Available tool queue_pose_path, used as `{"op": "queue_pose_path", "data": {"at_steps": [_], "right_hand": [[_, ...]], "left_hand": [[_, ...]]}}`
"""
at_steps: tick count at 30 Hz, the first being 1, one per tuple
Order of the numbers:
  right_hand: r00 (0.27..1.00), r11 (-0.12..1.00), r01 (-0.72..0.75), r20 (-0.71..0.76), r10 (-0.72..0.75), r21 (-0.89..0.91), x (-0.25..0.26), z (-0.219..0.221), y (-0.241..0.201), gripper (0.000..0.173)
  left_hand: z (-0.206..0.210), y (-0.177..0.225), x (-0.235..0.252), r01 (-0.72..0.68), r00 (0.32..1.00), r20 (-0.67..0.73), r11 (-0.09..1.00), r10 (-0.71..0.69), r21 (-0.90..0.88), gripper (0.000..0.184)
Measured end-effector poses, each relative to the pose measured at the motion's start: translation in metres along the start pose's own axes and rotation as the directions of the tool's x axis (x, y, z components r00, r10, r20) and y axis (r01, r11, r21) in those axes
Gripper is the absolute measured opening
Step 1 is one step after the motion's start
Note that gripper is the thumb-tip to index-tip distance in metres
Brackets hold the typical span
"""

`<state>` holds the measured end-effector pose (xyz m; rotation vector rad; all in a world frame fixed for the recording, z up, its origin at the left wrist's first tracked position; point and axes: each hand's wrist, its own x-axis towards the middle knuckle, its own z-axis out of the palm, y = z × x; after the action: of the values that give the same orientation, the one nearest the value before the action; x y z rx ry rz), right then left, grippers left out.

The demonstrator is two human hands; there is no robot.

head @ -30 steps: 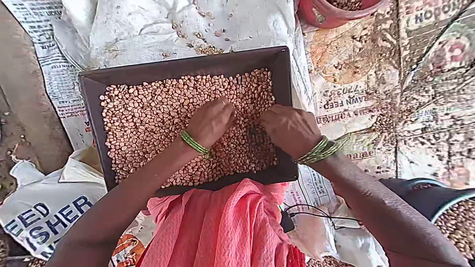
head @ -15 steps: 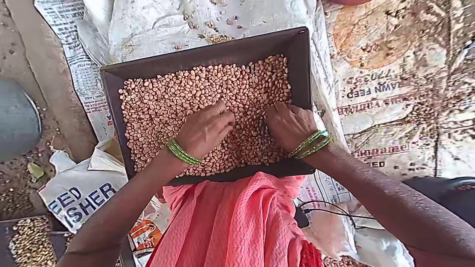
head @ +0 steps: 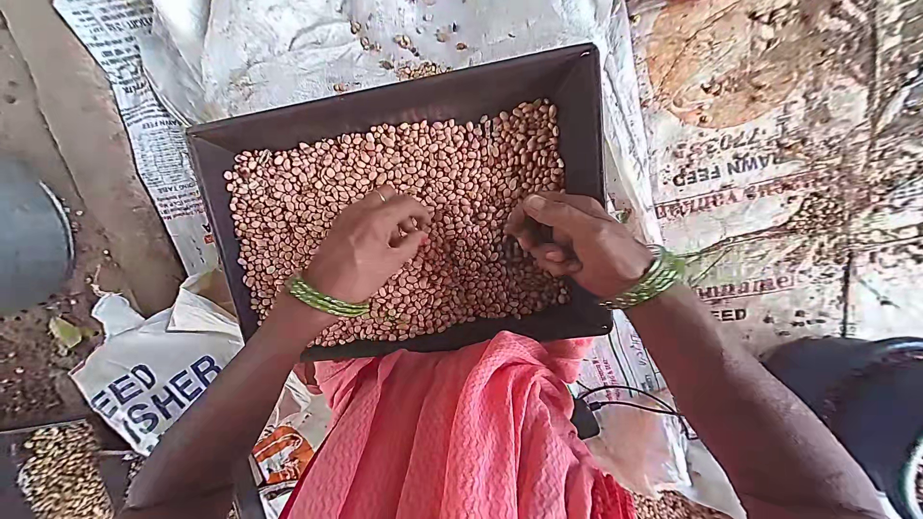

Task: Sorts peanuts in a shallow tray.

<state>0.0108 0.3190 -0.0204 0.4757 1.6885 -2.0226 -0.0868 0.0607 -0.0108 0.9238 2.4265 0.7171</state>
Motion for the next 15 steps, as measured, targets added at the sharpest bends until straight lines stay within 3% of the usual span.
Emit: {"op": "queue_pose_path", "data": {"at_steps": [2,6,8,10,12,13,15], "right_hand": [[0.997,0.998,-0.055,-0.051,0.056,0.034,0.007,0.016,0.005,0.045],[0.993,0.99,-0.069,0.105,0.056,0.123,0.01,0.041,0.007,0.065],[0.988,0.987,-0.047,0.15,0.024,0.153,0.01,0.047,0.007,0.067],[0.994,0.993,-0.012,0.111,-0.001,0.117,0.01,0.051,0.008,0.056],[0.993,0.987,0.114,0.045,-0.11,-0.111,0.014,0.056,0.015,0.039],[0.973,0.927,0.227,0.039,-0.226,-0.299,0.017,0.058,0.022,0.027],[0.883,0.67,0.423,0.11,-0.456,-0.61,0.021,0.068,0.034,0.021]], "left_hand": [[-0.011,0.006,-0.004,-0.085,0.994,-0.076,0.996,0.082,-0.038,0.019],[-0.013,0.027,-0.005,-0.36,0.93,-0.16,0.905,0.33,-0.227,0.022],[-0.019,0.024,-0.007,-0.375,0.923,-0.18,0.895,0.339,-0.24,0.023],[-0.029,0.01,-0.016,-0.315,0.94,-0.199,0.929,0.277,-0.194,0.024],[-0.035,-0.01,-0.033,-0.206,0.966,-0.205,0.95,0.159,-0.234,0.027],[-0.035,-0.019,-0.043,-0.16,0.973,-0.208,0.936,0.097,-0.314,0.027],[-0.03,-0.031,-0.063,-0.092,0.98,-0.196,0.803,-0.032,-0.589,0.028]]}}
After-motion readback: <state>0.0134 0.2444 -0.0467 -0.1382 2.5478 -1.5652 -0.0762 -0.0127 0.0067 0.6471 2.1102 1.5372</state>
